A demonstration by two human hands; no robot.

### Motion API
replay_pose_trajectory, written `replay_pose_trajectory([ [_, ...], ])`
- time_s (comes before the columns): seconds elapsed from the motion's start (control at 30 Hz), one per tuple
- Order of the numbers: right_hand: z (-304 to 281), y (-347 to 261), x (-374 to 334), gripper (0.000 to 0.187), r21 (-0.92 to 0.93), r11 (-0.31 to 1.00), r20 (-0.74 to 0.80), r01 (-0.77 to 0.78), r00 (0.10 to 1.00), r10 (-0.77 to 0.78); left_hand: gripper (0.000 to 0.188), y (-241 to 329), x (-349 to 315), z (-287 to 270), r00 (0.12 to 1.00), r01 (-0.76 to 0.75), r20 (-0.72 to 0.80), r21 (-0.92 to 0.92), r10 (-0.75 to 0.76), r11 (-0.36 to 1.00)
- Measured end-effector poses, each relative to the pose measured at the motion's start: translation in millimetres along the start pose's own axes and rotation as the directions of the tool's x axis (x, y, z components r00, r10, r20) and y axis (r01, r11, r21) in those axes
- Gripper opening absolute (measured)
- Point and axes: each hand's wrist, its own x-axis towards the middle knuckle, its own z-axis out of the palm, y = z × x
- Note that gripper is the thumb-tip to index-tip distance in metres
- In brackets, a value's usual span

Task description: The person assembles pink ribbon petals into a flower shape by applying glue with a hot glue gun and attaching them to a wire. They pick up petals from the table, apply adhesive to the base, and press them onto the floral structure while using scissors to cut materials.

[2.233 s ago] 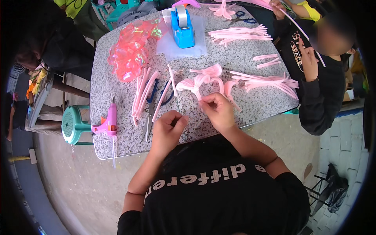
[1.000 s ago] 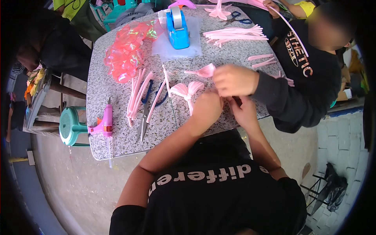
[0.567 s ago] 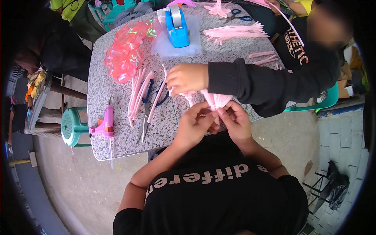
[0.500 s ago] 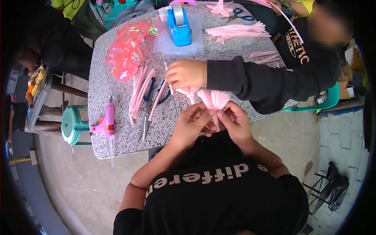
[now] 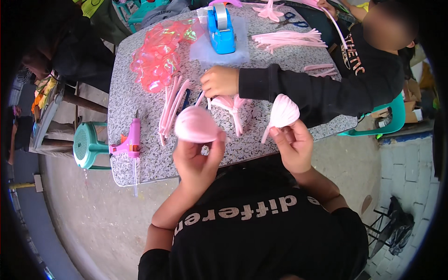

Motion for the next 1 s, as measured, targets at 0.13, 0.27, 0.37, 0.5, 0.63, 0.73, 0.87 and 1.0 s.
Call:
replay_pose_trajectory([
  [0.13, 11.1, 2.0, -3.1, 0.01, -0.093, 0.995, 0.09, -0.02, 0.996, 0.028, 0.016, -13.9, -4.6, 1.9, 0.967, -0.061, 0.255, 0.204, 0.008, 0.977],
  [0.27, 19.5, 6.6, -9.7, 0.012, -0.001, 0.996, 0.094, -0.086, 0.992, 0.085, 0.016, -17.6, -11.0, 6.8, 0.97, 0.087, 0.224, 0.028, -0.091, 0.996],
  [0.37, 21.1, 10.8, -12.2, 0.011, 0.031, 0.998, 0.08, -0.056, 0.995, 0.053, 0.016, -18.9, -17.8, 6.3, 0.96, 0.207, 0.214, -0.097, -0.183, 0.973],
  [0.5, 20.2, 12.4, -17.5, 0.012, 0.009, 0.986, 0.104, -0.165, 0.981, 0.164, 0.018, -23.4, -26.4, 4.2, 0.958, 0.218, 0.22, -0.151, -0.182, 0.964],
  [0.63, 20.6, 17.5, -26.0, 0.015, 0.022, 0.982, 0.108, -0.187, 0.977, 0.183, 0.02, -32.9, -30.0, 1.0, 0.959, 0.168, 0.25, -0.126, -0.132, 0.978],
  [0.73, 15.5, 25.1, -30.2, 0.014, 0.038, 0.971, 0.108, -0.238, 0.967, 0.232, 0.022, -33.3, -30.6, 0.7, 0.94, 0.229, 0.291, -0.156, -0.177, 0.961],
  [0.87, 16.1, 22.6, -27.1, 0.013, 0.071, 0.978, 0.121, -0.198, 0.975, 0.188, 0.025, -31.4, -30.1, 2.0, 0.916, 0.317, 0.303, -0.139, -0.264, 0.938],
  [1.0, 18.2, 16.6, -23.9, 0.013, 0.131, 0.976, 0.16, -0.177, 0.975, 0.155, 0.03, -28.7, -29.4, 4.5, 0.931, 0.334, 0.242, -0.259, -0.274, 0.906],
])
